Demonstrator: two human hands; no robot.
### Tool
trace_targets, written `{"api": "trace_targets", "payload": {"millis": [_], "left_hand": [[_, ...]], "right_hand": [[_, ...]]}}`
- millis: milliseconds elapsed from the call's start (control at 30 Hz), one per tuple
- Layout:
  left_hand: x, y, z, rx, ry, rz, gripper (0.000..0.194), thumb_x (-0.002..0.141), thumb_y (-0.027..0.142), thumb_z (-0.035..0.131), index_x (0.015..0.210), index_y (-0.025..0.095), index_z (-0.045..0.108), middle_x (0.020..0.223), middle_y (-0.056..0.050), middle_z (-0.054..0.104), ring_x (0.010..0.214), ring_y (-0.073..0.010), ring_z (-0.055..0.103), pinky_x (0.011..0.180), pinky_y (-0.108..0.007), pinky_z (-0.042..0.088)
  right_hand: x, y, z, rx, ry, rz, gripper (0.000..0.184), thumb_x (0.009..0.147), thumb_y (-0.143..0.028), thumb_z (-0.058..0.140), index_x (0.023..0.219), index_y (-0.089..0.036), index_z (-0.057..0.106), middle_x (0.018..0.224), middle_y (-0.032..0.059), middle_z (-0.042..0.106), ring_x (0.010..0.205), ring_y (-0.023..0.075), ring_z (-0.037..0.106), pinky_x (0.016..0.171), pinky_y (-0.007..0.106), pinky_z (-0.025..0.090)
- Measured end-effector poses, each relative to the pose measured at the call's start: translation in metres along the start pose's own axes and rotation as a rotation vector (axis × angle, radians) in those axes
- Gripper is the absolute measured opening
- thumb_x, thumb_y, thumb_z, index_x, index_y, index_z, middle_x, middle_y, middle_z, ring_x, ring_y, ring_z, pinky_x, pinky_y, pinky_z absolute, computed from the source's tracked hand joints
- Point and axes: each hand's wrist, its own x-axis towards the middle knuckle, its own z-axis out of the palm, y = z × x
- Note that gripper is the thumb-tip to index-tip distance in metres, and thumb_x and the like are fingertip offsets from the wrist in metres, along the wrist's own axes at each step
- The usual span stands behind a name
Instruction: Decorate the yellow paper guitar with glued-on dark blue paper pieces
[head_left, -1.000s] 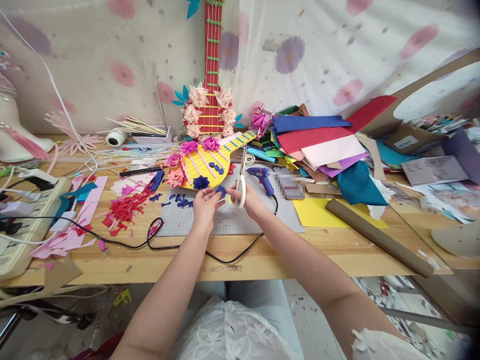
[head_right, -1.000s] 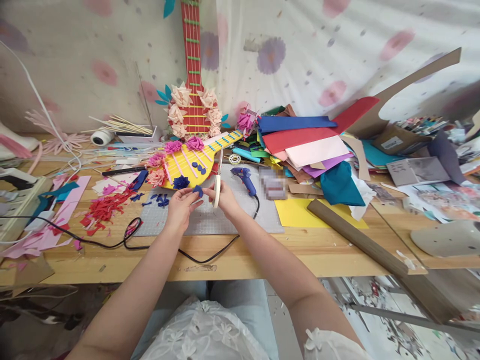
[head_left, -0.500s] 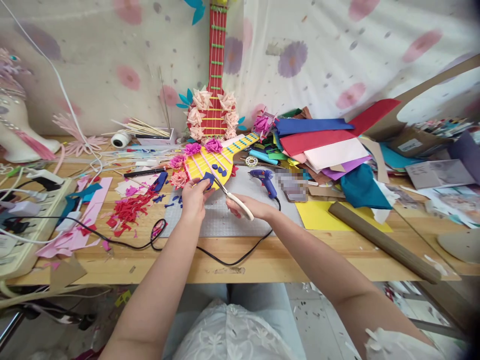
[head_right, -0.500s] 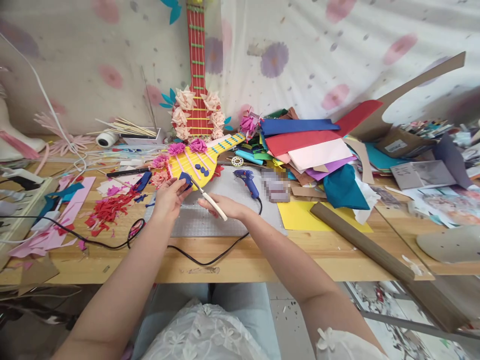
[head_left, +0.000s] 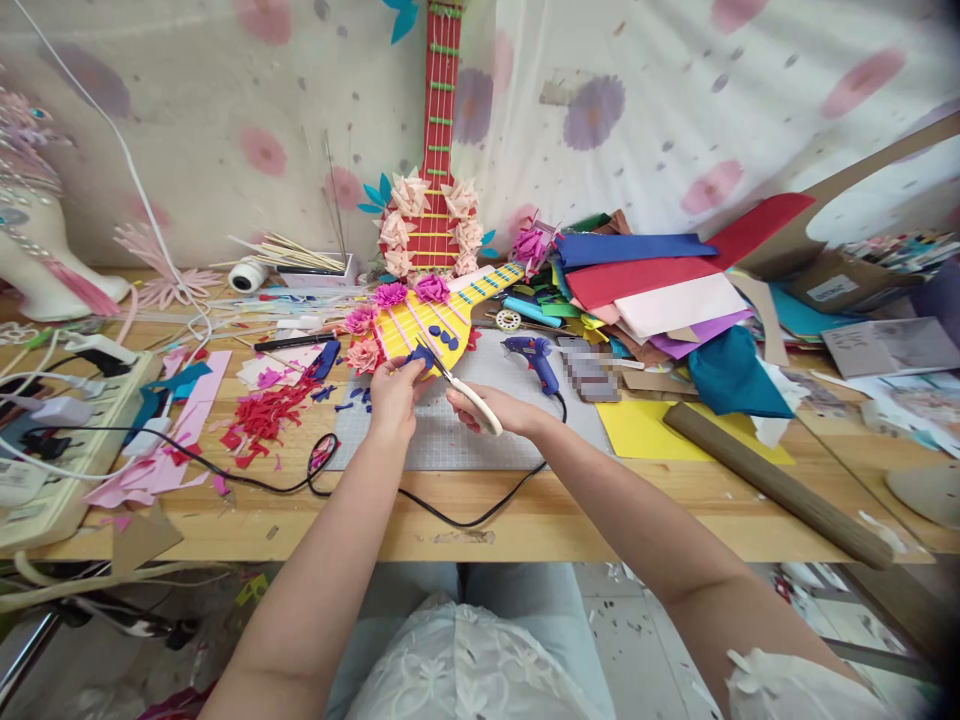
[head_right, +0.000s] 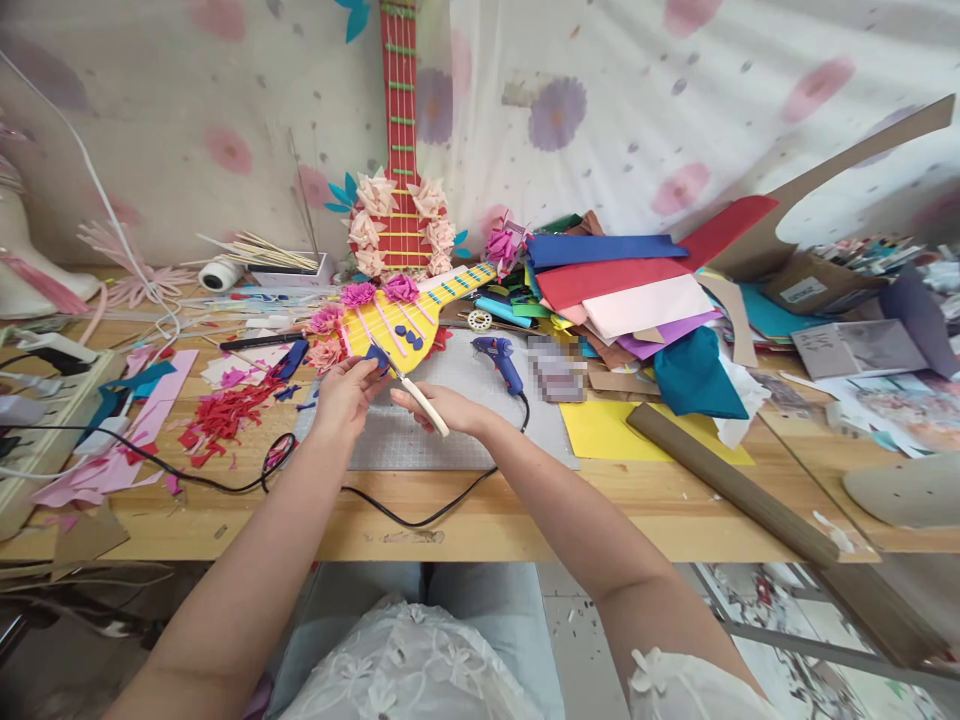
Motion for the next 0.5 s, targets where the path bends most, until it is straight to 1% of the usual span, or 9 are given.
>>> {"api": "trace_targets", "payload": {"millis": [267,500], "left_hand": [[0.0028,-0.0009,-0.0013,0.003,-0.025,-0.018,0.026,0.062,0.003,0.063,0.076,0.017,0.046,0.063,0.002,0.06,0.058,-0.0099,0.06,0.067,-0.028,0.054],[0.0034,0.0007,-0.0043,0.001,-0.054,-0.034,0.023,0.063,0.002,0.061,0.075,0.016,0.048,0.061,0.002,0.061,0.058,-0.0107,0.061,0.067,-0.029,0.054]], "right_hand": [[-0.0003,-0.0005,0.0003,0.062,0.013,0.04,0.052,0.07,-0.07,0.052,0.069,-0.02,0.04,0.054,-0.0063,0.04,0.044,0.0059,0.038,0.04,0.02,0.03],[0.0005,0.0071,-0.0007,0.035,0.018,0.002,0.048,0.074,-0.066,0.051,0.069,-0.02,0.039,0.053,-0.0062,0.04,0.044,0.0065,0.037,0.041,0.021,0.031]]}}
